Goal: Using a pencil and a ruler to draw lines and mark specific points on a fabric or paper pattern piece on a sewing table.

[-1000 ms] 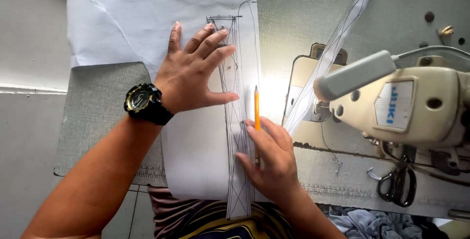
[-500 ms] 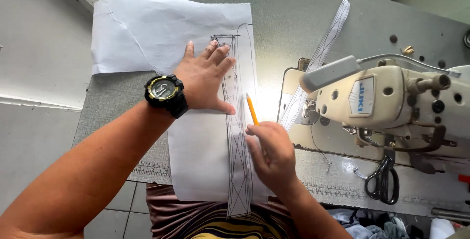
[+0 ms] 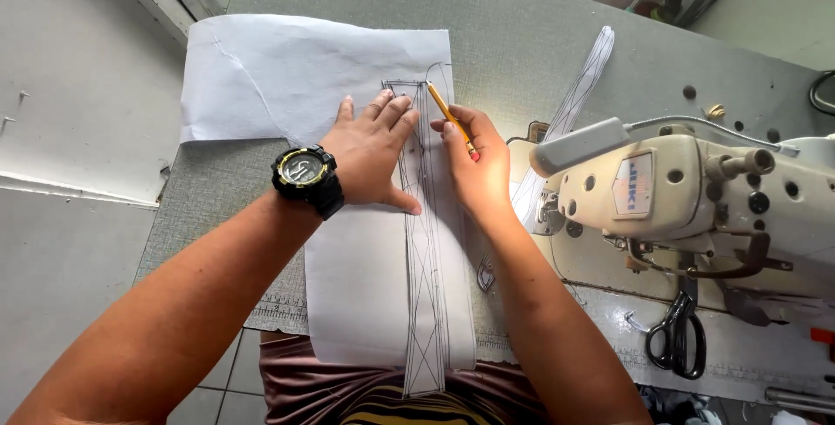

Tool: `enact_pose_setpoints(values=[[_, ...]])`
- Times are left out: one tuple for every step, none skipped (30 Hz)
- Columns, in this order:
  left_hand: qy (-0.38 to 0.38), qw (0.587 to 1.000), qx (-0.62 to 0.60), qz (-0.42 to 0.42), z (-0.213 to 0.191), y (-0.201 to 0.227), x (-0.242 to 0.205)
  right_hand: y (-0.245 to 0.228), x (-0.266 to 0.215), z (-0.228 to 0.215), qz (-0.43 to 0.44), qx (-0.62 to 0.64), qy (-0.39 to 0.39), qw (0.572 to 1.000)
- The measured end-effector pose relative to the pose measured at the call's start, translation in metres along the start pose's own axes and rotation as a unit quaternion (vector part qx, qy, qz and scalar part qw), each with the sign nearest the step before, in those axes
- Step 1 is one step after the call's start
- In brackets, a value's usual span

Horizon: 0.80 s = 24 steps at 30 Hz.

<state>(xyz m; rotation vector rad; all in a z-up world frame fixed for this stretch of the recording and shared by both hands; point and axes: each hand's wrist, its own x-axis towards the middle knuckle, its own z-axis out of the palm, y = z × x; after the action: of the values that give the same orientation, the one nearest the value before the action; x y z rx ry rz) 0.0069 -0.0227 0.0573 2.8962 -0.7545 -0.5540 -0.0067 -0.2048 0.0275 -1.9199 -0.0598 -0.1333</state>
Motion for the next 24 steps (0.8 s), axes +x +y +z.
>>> enact_pose_setpoints(values=[[-0.002, 1.0, -0.001, 0.0, 0.0, 0.0, -0.001, 0.0, 0.0, 0.0, 0.002, 0.0, 0.0, 1.0], [-0.001, 1.0, -0.01, -0.001, -0.001, 0.001, -0.001, 0.0, 0.0, 0.0, 0.001, -0.001, -0.003, 1.0], [0.0, 1.0, -0.019, -0.002, -0.002, 0.001, -0.001, 0.0, 0.001, 0.001, 0.001, -0.003, -0.006, 1.0], [-0.001, 1.0, -0.02, -0.003, -0.002, 0.001, -0.001, 0.0, 0.001, 0.0, 0.001, -0.002, -0.007, 1.0], [-0.002, 1.0, -0.02, -0.003, -0.002, 0.001, -0.001, 0.0, 0.001, 0.0, 0.002, -0.004, -0.009, 1.0], [-0.004, 1.0, -0.02, -0.004, -0.002, 0.001, -0.001, 0.0, 0.001, -0.001, 0.004, -0.006, -0.011, 1.0], [-0.005, 1.0, -0.021, -0.005, -0.002, 0.0, -0.001, -0.001, 0.001, 0.0, 0.004, -0.005, -0.012, 1.0], [-0.009, 1.0, -0.015, -0.003, -0.002, 0.0, 0.0, -0.003, 0.002, -0.001, 0.01, -0.016, -0.014, 1.0], [-0.012, 1.0, -0.009, -0.002, -0.002, 0.0, 0.0, -0.005, 0.003, -0.001, 0.015, -0.026, -0.016, 0.999], [-0.013, 1.0, -0.01, -0.001, -0.002, 0.001, 0.0, -0.006, 0.003, -0.002, 0.017, -0.026, -0.016, 0.999], [-0.014, 1.0, -0.006, -0.003, -0.002, 0.002, 0.0, -0.007, 0.004, -0.003, 0.017, -0.039, -0.027, 0.999], [-0.014, 1.0, -0.002, -0.006, -0.002, 0.002, 0.0, -0.008, 0.005, -0.004, 0.016, -0.051, -0.038, 0.998], [-0.015, 1.0, -0.002, -0.007, -0.003, 0.003, 0.001, -0.009, 0.002, -0.005, 0.016, -0.051, -0.039, 0.998], [-0.02, 1.0, 0.001, -0.009, -0.003, 0.003, 0.002, -0.009, -0.001, -0.006, 0.018, -0.093, -0.047, 0.994], [-0.025, 1.0, 0.005, -0.012, -0.004, 0.004, 0.002, -0.009, -0.005, -0.007, 0.019, -0.136, -0.055, 0.989], [-0.026, 1.0, 0.004, -0.012, -0.002, 0.004, 0.003, -0.015, -0.016, -0.014, 0.02, -0.136, -0.055, 0.989], [-0.024, 1.0, 0.013, -0.015, 0.0, 0.005, 0.004, -0.021, -0.028, -0.019, 0.016, -0.172, -0.08, 0.982], [-0.022, 0.999, 0.022, -0.016, 0.002, 0.006, 0.005, -0.026, -0.04, -0.026, 0.014, -0.209, -0.104, 0.972], [-0.023, 0.999, 0.021, -0.015, 0.002, 0.005, 0.004, -0.026, -0.062, -0.037, 0.016, -0.21, -0.104, 0.972], [-0.025, 0.999, 0.024, -0.011, 0.001, 0.005, 0.005, -0.026, -0.082, -0.049, -0.001, -0.23, -0.155, 0.961], [-0.027, 0.999, 0.027, -0.006, 0.0, 0.005, 0.005, -0.026, -0.103, -0.061, -0.017, -0.25, -0.206, 0.946], [-0.026, 0.999, 0.025, -0.006, 0.003, 0.004, 0.01, -0.045, -0.124, -0.08, -0.018, -0.252, -0.206, 0.945], [-0.034, 0.999, 0.036, -0.012, 0.006, 0.004, 0.014, -0.065, -0.145, -0.098, -0.034, -0.301, -0.297, 0.906], [-0.042, 0.998, 0.047, -0.018, 0.01, 0.003, 0.017, -0.085, -0.166, -0.116, -0.05, -0.344, -0.385, 0.855]])
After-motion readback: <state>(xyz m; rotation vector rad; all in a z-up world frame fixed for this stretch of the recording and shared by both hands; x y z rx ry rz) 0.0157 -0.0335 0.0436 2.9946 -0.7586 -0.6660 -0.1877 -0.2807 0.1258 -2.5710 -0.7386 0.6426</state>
